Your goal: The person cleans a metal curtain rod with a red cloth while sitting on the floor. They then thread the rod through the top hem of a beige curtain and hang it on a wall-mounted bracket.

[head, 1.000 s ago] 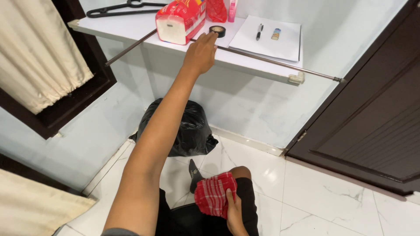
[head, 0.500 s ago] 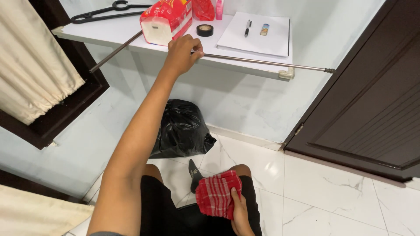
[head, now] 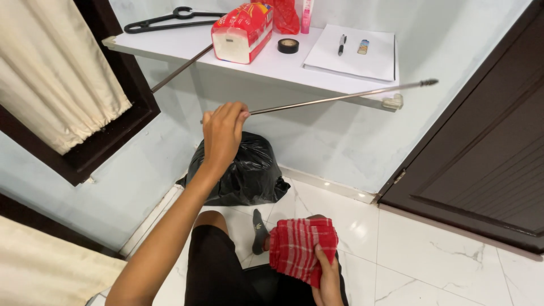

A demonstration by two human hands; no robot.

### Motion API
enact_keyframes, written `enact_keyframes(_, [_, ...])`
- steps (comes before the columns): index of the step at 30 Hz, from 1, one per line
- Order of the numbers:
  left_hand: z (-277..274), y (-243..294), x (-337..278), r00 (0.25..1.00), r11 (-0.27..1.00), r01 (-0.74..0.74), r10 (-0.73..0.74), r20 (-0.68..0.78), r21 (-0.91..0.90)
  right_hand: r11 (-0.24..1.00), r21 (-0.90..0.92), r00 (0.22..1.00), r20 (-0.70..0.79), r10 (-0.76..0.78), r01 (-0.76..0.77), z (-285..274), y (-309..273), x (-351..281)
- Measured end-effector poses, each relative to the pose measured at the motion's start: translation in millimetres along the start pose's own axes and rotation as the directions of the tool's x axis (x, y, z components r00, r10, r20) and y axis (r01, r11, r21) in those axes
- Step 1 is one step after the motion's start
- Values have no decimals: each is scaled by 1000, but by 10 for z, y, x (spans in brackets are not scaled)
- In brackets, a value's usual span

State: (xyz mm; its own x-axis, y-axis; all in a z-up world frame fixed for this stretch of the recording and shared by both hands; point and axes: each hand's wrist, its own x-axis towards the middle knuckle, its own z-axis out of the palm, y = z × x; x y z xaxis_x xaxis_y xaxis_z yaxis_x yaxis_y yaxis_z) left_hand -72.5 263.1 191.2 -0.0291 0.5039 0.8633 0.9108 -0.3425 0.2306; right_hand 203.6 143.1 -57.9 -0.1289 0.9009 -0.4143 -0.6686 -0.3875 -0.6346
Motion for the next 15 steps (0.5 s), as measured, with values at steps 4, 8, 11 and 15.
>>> enact_keyframes(4, [-156,49,-361,994,994,109,-109,34,-10,1000,-9,999,28,-26,26,130,-38,-155])
enact_keyframes(8, [-199,298,-1016,936,891,347,-308,170,-294,999,31,994,104,-20,17,116,5,-192])
enact_keyframes(11, [-221,515,-1663,874,787,472,-362,323,-396,999,46,993,121,1,-7,173,-4,-223])
enact_keyframes(15, [-512,903,-2180,630,589,743,-458,627,-317,1000,14,991,134,-6,4,119,98,-181])
